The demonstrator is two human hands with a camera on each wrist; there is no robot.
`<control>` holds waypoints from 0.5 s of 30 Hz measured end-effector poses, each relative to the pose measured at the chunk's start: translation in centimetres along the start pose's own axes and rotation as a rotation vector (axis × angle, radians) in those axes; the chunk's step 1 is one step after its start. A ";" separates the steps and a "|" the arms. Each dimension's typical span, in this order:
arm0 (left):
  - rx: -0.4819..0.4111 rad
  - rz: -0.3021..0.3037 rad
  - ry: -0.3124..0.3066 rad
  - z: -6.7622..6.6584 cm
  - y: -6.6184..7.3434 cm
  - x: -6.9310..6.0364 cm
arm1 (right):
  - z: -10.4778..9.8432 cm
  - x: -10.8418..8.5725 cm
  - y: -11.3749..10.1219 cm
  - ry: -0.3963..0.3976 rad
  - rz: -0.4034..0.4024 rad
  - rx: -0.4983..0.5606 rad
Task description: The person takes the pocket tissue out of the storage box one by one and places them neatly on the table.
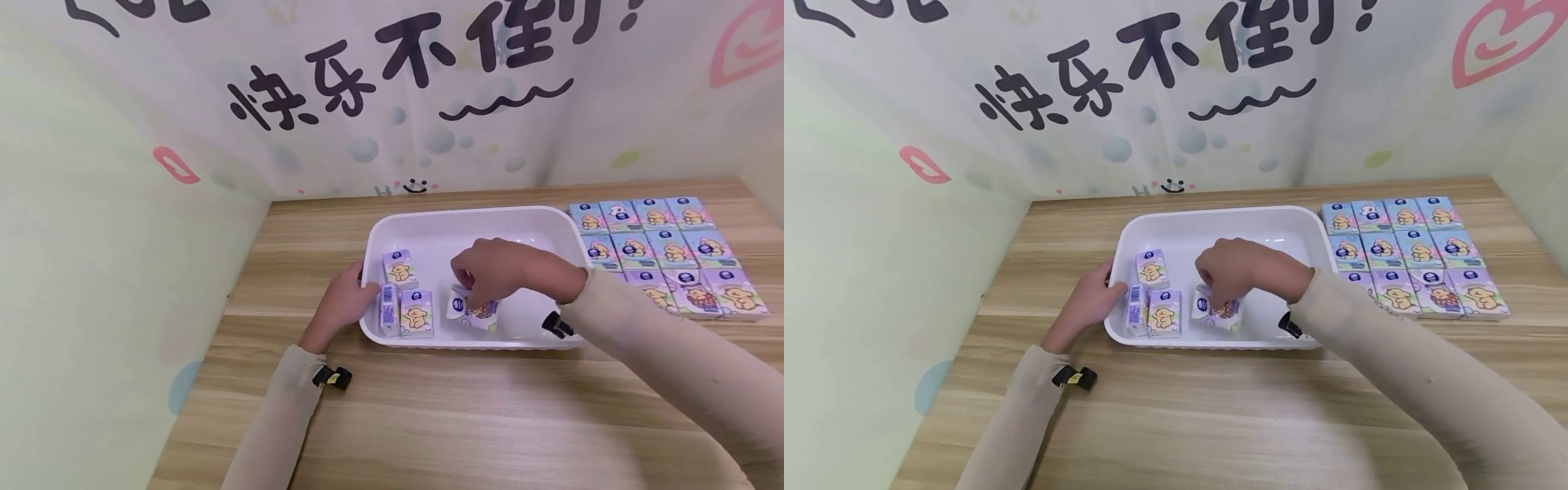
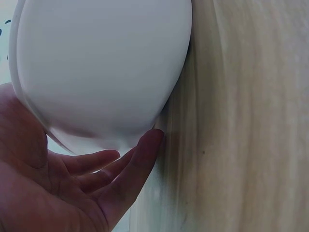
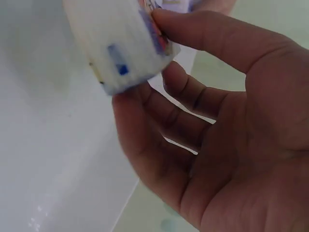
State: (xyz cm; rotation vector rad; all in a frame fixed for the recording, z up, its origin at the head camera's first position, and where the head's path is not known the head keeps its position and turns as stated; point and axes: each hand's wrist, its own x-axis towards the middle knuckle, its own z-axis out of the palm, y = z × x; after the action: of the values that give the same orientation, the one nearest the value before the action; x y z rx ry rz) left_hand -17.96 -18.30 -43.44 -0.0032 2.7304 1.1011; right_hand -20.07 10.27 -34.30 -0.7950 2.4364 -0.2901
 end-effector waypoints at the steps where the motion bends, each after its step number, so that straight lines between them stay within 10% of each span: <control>1: -0.003 0.001 -0.002 0.0 0.0 0.0 | -0.2 -0.3 0.2 0.010 0.000 0.017; 15: -0.004 -0.029 -0.005 -0.1 0.5 -0.3 | -1.2 -4.9 4.7 0.160 -0.023 0.187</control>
State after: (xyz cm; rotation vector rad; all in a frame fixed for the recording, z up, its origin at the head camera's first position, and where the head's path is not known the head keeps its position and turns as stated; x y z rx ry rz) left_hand -17.76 -18.04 -43.03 -0.0405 2.7149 1.0979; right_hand -19.71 17.00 -32.80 -0.7426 2.5025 -0.6016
